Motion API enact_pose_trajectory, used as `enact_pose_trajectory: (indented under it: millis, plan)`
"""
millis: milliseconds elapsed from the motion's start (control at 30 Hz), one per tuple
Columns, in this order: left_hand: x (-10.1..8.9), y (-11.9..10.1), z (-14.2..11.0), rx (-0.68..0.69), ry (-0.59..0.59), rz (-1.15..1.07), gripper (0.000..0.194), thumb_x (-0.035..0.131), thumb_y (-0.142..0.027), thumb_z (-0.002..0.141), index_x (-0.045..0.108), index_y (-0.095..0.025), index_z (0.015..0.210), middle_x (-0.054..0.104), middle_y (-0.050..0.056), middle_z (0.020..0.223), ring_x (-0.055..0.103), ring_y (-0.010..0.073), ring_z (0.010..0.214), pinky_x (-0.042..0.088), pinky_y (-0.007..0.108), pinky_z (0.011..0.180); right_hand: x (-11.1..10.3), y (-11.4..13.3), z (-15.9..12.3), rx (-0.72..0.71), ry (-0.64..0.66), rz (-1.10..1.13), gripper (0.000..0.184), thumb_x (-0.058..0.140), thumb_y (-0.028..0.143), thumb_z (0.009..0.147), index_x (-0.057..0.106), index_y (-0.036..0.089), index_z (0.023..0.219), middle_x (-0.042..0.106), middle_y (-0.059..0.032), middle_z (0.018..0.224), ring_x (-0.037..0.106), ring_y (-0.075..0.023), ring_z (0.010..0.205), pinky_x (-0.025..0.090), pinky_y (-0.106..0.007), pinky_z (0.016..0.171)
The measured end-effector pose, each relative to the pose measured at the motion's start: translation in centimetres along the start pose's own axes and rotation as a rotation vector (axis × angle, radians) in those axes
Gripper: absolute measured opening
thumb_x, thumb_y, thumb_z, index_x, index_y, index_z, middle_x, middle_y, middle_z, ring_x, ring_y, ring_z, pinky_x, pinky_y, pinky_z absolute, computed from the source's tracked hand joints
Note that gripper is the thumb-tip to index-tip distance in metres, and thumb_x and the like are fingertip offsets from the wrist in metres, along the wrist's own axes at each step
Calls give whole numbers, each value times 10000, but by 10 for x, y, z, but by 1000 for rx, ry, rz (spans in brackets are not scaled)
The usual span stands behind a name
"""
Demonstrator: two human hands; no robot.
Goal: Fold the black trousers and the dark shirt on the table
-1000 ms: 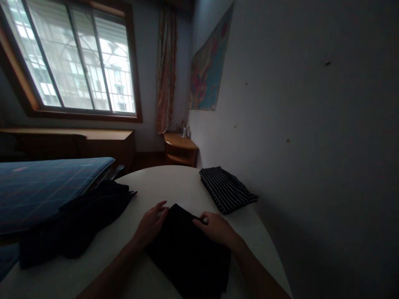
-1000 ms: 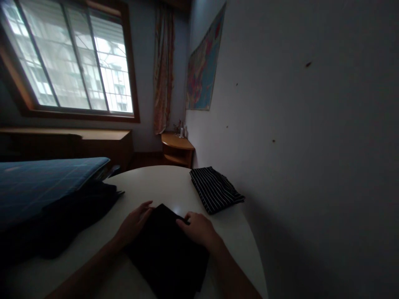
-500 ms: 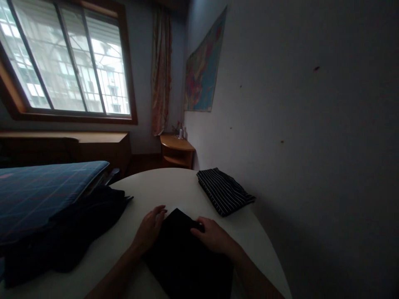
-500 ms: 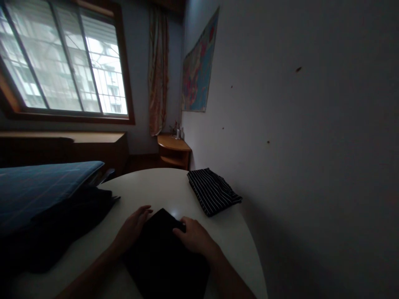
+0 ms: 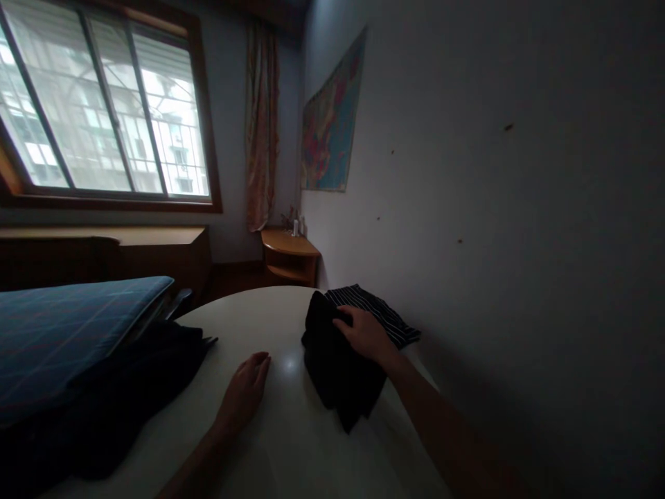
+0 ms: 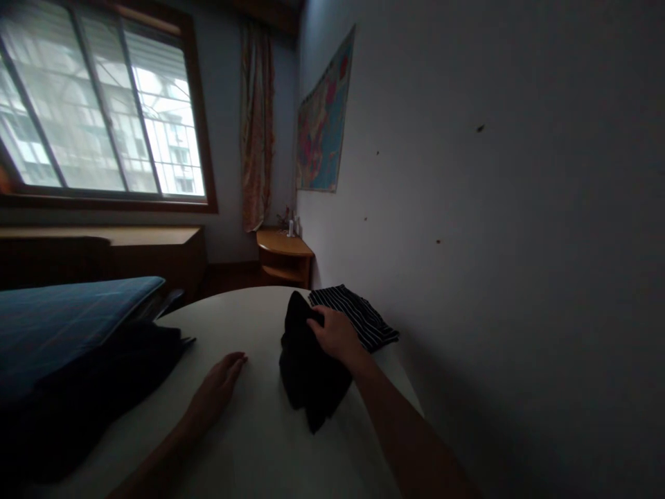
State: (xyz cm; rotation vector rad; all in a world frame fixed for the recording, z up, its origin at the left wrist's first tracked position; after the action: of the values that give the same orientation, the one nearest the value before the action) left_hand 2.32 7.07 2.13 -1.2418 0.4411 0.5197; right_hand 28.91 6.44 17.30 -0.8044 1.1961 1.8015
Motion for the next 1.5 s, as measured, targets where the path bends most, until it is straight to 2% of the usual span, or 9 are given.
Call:
enact_pose_trajectory:
  millis: [233,400,600,767,933,1133,1267,1400,1500]
  plan:
    - [0,0,-1,41,-14,3,482,360,-530,930,642,-181,1106,689,115,1153,631,268,1128,471,453,1025,-57,1,62,-50,-40,-88,322,612,345,898,694,226,1187,713,-61,1163,655,-226,1076,465,-333,964]
    - [1,3,-1,31,-1,16,490,347,-536,926,644,-187,1100,692,113,1143,638,268,1116,481,450,1017,-95,-49,100,11,-141,-119,407,617,412,890,667,193,1229,685,-102,1216,634,-241,1106,446,-345,982]
    - [0,2,-1,38,-12,36,478,339,-532,920,645,-204,1087,699,103,1138,636,269,1124,474,458,1029,-47,-159,83,277,33,-215,454,551,412,937,601,175,1321,662,-134,1256,626,-258,1134,448,-345,952]
    - [-1,-1,-2,38,-5,37,482,346,-530,914,642,-194,1091,695,112,1137,633,274,1122,470,468,1035,-29,-198,64,388,60,-293,457,414,409,1007,610,125,1307,667,-192,1213,622,-284,1138,437,-380,947]
    - [-1,3,-4,40,-9,34,486,354,-537,926,643,-194,1112,683,108,1162,613,271,1155,443,478,1062,-35,-175,82,345,-50,-364,576,309,523,1017,495,174,1436,488,-189,1449,468,-332,1313,320,-481,1075]
    - [-2,-2,-3,60,-21,70,431,385,-504,904,658,-215,1071,696,91,1130,629,264,1132,472,443,1040,29,-177,62,361,79,-368,718,291,717,944,357,301,1525,329,-113,1574,292,-391,1419,242,-611,1096]
    - [-1,-4,-2,90,-25,93,398,416,-471,888,649,-209,1077,698,92,1126,635,264,1121,477,439,1035,35,-175,56,352,80,-376,700,360,686,943,423,259,1494,374,-143,1545,316,-408,1401,233,-630,1092]
    - [1,-2,0,102,-15,112,373,429,-436,891,640,-200,1090,692,96,1137,623,263,1136,467,447,1039,12,-125,62,203,-57,-390,517,317,448,1023,589,138,1336,512,-178,1424,402,-332,1351,242,-541,1123]
    - [1,-3,0,123,-18,118,356,430,-409,905,633,-194,1104,686,99,1154,617,254,1145,460,438,1043,18,-73,49,75,-99,-366,496,223,349,1044,609,158,1289,536,-118,1408,427,-226,1326,254,-382,1145]
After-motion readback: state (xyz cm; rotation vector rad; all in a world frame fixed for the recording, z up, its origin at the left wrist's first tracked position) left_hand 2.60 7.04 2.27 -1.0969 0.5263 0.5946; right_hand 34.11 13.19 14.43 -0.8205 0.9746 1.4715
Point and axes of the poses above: each hand's wrist, its own z-axis towards the middle knuckle, its own x-axis out of the palm, y = z × x, the point moved 10 cm from there along z, towards the middle knuckle
